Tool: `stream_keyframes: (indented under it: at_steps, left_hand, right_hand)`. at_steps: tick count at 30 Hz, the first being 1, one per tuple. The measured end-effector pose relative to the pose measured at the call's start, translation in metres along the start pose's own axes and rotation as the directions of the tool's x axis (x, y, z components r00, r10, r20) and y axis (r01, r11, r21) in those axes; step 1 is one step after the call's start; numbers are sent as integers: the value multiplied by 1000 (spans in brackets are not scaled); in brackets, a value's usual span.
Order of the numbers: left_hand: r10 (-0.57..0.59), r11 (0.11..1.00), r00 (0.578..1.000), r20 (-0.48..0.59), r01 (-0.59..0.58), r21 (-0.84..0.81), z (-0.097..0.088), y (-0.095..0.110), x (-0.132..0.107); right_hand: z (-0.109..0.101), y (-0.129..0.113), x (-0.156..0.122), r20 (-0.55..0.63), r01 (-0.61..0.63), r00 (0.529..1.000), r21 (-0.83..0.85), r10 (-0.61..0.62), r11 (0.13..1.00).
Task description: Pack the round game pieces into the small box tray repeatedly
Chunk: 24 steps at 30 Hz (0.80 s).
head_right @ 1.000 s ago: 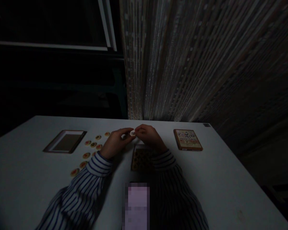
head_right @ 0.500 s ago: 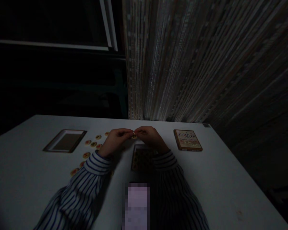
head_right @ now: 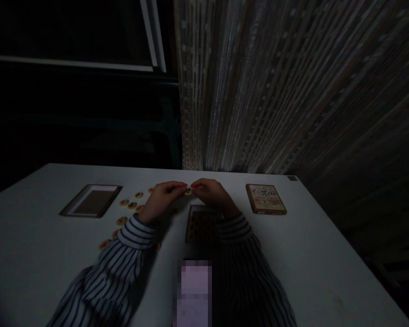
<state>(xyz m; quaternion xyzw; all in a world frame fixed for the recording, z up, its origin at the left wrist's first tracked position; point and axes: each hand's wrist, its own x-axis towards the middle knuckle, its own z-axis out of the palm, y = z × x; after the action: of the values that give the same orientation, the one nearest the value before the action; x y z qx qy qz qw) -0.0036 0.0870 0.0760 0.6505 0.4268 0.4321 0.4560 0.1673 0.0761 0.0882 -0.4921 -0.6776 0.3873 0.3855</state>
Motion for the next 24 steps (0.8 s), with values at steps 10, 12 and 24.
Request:
stream_keyframes:
  at_steps: [10, 12, 24]
  left_hand:
    - [-29, 997, 999, 44, 32, -68, 2, 7, -2]
    - [-30, 998, 998, 55, 33, -52, 3, 8, -3]
    - [-37, 998, 998, 49, 39, -42, 7, 0, -2]
  right_hand:
    - [1, 2, 1, -17, -2, 1000, 49, 3, 999]
    - [1, 0, 1, -20, 3, 1000, 30, -2, 1000]
    - [-2, -2, 0, 14, 58, 998, -89, -57, 994]
